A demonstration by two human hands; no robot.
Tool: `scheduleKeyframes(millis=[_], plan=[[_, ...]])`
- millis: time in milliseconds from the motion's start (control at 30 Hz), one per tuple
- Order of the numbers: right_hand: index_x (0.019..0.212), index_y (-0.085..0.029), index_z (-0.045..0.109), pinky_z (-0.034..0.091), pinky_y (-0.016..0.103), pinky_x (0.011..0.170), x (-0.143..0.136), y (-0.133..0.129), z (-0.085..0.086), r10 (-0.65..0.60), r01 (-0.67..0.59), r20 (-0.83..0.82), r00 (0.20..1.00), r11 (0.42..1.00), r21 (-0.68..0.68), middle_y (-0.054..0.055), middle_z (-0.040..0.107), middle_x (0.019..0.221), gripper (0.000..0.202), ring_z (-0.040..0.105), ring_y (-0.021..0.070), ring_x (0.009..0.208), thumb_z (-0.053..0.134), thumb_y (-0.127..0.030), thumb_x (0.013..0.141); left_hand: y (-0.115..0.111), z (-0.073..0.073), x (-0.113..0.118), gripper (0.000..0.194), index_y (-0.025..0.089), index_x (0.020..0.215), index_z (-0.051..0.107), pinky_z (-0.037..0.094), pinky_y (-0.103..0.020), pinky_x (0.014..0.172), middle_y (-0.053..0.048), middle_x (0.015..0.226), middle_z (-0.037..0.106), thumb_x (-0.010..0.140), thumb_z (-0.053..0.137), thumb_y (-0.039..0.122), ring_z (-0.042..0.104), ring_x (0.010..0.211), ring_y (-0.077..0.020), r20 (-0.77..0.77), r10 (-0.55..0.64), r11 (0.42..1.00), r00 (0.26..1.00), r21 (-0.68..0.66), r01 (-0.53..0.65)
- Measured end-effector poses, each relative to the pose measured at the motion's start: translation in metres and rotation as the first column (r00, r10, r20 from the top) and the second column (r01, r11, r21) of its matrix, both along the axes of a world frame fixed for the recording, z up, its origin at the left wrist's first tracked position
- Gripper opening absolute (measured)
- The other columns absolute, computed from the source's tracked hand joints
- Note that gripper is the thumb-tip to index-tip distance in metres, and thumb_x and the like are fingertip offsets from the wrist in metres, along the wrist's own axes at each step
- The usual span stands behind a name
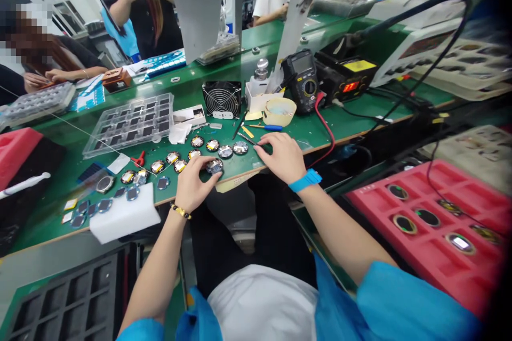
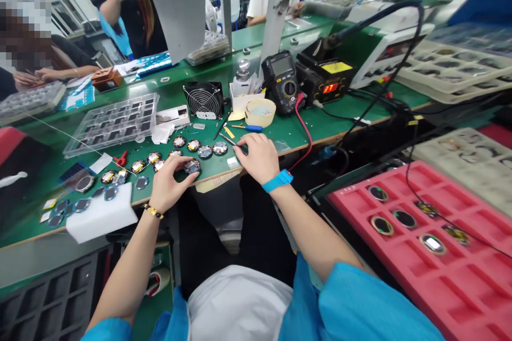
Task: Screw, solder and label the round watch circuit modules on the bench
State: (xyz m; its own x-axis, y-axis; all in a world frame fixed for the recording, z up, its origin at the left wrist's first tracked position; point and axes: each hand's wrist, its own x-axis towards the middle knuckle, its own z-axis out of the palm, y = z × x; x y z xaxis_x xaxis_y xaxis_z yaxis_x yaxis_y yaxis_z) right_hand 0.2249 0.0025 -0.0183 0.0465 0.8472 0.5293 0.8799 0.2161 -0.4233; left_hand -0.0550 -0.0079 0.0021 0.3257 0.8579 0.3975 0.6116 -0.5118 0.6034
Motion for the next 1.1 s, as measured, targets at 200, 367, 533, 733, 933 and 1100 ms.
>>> scheduleKeyframes(millis=[200, 367, 533, 733, 933, 1100], plan=[[0.088, -0.02, 0.074, 0.051, 0.039, 0.078, 0.009, 0.007, 0.005, -0.076, 0.074, -0.079, 0.994, 0.997, -0.022, 0.008, 0.079, 0.093, 0.01, 0.07, 0.0278, 0.092, 0.071, -0.029, 0.092, 0.001, -0.001, 0.004, 0.031, 0.026, 0.126, 0.068, 0.056, -0.04, 0.103, -0.006, 0.118, 0.073, 0.095, 0.072, 0.031, 0.071, 0.111, -0.025, -0.129, 0.015, 0.995, 0.992, 0.097, -0.002], [0.098, -0.021, 0.075, 0.056, 0.036, 0.08, 0.017, -0.007, 0.016, -0.025, 0.051, -0.332, 0.943, 0.996, 0.071, 0.004, 0.081, 0.094, 0.015, 0.076, 0.0236, 0.086, 0.07, -0.035, 0.094, 0.005, -0.002, 0.005, 0.035, 0.024, 0.131, 0.067, 0.054, -0.042, 0.105, -0.008, 0.118, 0.071, 0.097, 0.07, 0.032, 0.067, 0.114, -0.0266, -0.16, -0.018, 0.994, 0.987, 0.101, 0.035], [0.104, -0.022, 0.075, 0.057, 0.039, 0.085, 0.019, -0.032, 0.038, 0.021, 0.061, -0.375, 0.927, 0.977, 0.206, 0.006, 0.078, 0.098, 0.027, 0.073, 0.0226, 0.084, 0.061, -0.045, 0.103, 0.007, -0.002, 0.005, 0.041, 0.024, 0.136, 0.064, 0.053, -0.045, 0.107, -0.009, 0.123, 0.07, 0.097, 0.071, 0.034, 0.066, 0.118, -0.0281, -0.177, -0.009, 0.996, 0.984, 0.091, 0.025], [0.089, -0.021, 0.074, 0.051, 0.035, 0.077, 0.015, -0.039, 0.032, 0.065, -0.074, -0.221, 0.973, 0.997, -0.03, 0.006, 0.077, 0.09, 0.043, 0.07, 0.0238, 0.086, 0.049, -0.05, 0.108, 0.006, 0.0, 0.008, 0.031, 0.024, 0.125, 0.064, 0.054, -0.046, 0.105, -0.009, 0.12, 0.069, 0.096, 0.072, 0.032, 0.065, 0.116, -0.028, -0.156, -0.006, 0.997, 0.988, 0.07, 0.017], [0.097, -0.021, 0.075, 0.054, 0.032, 0.072, -0.012, -0.045, 0.019, 0.135, -0.199, -0.506, 0.852, 0.977, -0.074, 0.003, 0.079, 0.089, 0.032, 0.074, 0.0209, 0.083, 0.059, -0.047, 0.105, 0.005, -0.001, 0.01, 0.029, 0.024, 0.119, 0.061, 0.055, -0.044, 0.102, -0.008, 0.116, 0.069, 0.094, 0.074, 0.03, 0.066, 0.113, -0.0274, -0.146, 0.017, 0.996, 0.989, 0.087, -0.004], [0.099, -0.023, 0.077, 0.058, 0.034, 0.084, -0.052, -0.044, 0.009, 0.329, -0.365, -0.569, 0.754, 0.93, 0.053, 0.003, 0.081, 0.098, 0.025, 0.075, 0.021, 0.093, 0.061, -0.04, 0.105, 0.004, 0.0, 0.011, 0.028, 0.024, 0.118, 0.061, 0.056, -0.041, 0.099, -0.007, 0.114, 0.068, 0.094, 0.074, 0.031, 0.067, 0.111, -0.0259, -0.139, 0.036, 0.995, 0.99, 0.102, -0.022]])
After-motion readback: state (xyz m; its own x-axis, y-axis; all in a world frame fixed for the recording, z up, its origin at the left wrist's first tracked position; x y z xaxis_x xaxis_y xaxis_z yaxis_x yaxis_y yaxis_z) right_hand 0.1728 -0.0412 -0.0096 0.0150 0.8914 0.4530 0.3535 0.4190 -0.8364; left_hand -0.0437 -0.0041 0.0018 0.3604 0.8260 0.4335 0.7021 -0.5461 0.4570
